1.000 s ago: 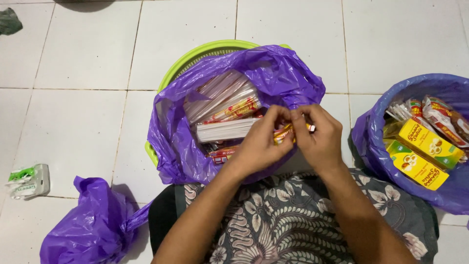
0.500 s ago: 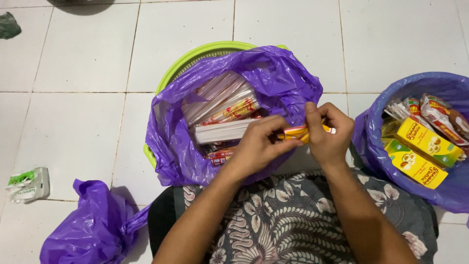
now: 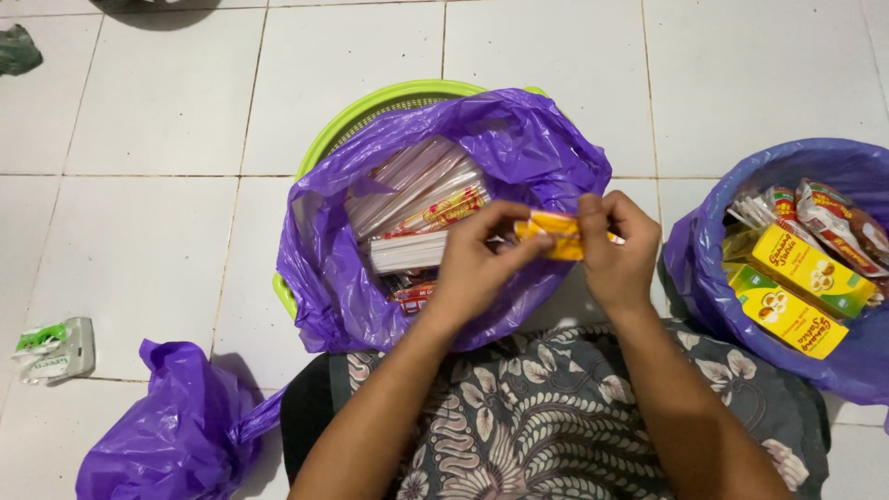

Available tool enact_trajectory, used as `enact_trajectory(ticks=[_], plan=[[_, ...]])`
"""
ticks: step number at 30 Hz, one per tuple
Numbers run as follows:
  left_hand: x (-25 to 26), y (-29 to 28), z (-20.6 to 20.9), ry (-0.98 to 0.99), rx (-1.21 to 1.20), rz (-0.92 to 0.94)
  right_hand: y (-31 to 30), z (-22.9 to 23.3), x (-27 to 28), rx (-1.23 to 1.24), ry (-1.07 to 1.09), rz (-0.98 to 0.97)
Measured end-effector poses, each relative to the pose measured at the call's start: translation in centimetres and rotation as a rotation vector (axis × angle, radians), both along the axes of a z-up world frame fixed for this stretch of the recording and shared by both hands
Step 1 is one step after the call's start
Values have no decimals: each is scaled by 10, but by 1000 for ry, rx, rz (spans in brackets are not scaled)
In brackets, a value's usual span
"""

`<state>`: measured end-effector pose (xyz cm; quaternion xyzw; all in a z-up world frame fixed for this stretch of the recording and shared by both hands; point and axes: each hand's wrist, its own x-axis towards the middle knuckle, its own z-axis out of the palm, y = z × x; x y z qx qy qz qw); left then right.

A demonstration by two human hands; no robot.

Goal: Organizing and sorting packets of instant noodles and straws into plastic baskets on the floor.

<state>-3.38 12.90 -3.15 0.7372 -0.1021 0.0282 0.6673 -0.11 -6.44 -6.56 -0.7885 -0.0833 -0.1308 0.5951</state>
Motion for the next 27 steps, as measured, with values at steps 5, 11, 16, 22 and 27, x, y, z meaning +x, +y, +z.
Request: enact_trajectory(ticks=[5,11,16,22,27], plan=[[16,26,2,78,-250,161,28,41,-11,-23,140,246],[11,26,1,-73,69,383,41,33,-23,-190,38,384],[12,23,18,-237,304,528,45,39,-29,-223,52,398],[14,25,17,-271,326,501,40,46,-24,-243,99,357],[14,34,18,-107,90,144,21,42,-9,-90,47,180]])
